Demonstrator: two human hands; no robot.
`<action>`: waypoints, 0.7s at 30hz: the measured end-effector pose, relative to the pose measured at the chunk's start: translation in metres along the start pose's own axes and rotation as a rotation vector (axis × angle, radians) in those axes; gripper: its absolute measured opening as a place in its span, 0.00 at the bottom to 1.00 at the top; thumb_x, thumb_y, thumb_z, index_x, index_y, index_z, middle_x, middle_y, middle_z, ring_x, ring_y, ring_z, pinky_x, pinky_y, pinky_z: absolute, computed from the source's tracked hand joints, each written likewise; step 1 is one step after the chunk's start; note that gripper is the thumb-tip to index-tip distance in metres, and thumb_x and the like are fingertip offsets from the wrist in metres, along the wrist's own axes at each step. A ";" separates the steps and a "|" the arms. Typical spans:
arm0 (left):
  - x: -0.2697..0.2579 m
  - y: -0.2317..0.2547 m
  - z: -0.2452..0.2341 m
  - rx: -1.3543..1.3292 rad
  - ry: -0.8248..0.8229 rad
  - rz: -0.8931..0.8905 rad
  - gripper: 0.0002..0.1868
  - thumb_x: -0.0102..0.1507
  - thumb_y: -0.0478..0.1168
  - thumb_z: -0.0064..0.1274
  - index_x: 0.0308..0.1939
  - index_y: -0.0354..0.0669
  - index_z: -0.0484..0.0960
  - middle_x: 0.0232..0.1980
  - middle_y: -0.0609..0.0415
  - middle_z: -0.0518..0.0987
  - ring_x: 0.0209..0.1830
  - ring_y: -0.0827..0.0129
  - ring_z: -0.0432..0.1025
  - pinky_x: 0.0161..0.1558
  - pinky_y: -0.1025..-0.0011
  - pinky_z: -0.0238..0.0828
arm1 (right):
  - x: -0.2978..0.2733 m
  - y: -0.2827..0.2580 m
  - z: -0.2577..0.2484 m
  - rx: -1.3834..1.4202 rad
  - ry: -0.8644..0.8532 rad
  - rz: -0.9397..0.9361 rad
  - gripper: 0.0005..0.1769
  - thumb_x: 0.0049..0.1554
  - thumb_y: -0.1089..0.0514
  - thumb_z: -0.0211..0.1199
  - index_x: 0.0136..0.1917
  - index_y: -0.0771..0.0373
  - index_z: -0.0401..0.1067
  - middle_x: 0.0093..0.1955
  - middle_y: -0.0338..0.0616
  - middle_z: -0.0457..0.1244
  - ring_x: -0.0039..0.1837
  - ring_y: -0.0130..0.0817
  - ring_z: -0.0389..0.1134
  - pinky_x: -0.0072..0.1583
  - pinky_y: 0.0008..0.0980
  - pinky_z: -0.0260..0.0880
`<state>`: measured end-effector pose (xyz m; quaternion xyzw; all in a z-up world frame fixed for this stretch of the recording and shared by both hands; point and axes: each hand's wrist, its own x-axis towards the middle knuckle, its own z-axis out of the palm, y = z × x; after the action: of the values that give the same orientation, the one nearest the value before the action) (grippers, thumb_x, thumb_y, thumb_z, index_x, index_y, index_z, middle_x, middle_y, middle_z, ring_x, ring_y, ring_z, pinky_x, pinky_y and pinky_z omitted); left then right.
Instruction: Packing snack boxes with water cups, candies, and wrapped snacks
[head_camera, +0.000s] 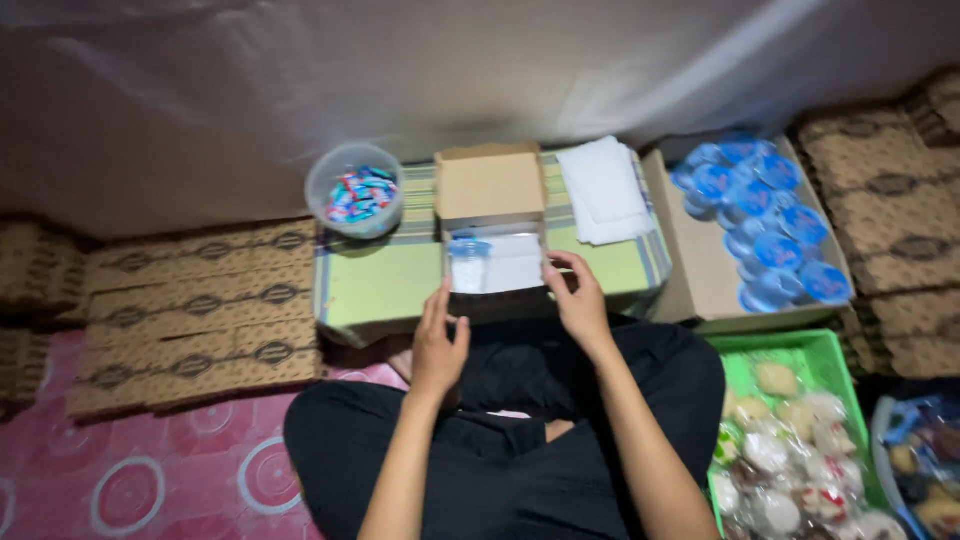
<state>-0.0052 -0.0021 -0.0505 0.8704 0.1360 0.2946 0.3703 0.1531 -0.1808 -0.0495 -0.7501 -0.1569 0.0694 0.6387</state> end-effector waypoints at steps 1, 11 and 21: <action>-0.001 -0.003 0.003 -0.009 -0.016 0.006 0.38 0.59 0.29 0.55 0.75 0.39 0.65 0.64 0.36 0.73 0.49 0.42 0.78 0.51 0.54 0.75 | -0.001 0.000 -0.008 -0.004 0.017 0.007 0.17 0.64 0.54 0.63 0.65 0.57 0.74 0.58 0.54 0.67 0.56 0.49 0.72 0.58 0.47 0.74; -0.006 -0.009 0.010 0.059 0.003 0.005 0.39 0.61 0.31 0.56 0.76 0.38 0.63 0.62 0.34 0.73 0.59 0.37 0.72 0.57 0.50 0.71 | -0.045 0.008 -0.161 -0.279 0.322 -0.049 0.08 0.63 0.62 0.63 0.55 0.61 0.79 0.51 0.56 0.70 0.57 0.50 0.71 0.60 0.47 0.70; -0.007 -0.011 0.018 0.059 0.036 0.052 0.40 0.62 0.31 0.56 0.79 0.39 0.60 0.62 0.36 0.71 0.63 0.37 0.69 0.61 0.50 0.68 | -0.072 0.208 -0.387 -1.024 0.365 0.324 0.17 0.61 0.48 0.68 0.62 0.53 0.79 0.52 0.49 0.72 0.56 0.54 0.73 0.57 0.52 0.72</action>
<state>-0.0002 -0.0079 -0.0715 0.8788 0.1284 0.3156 0.3340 0.2338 -0.5945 -0.1927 -0.9785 0.0595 -0.0492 0.1914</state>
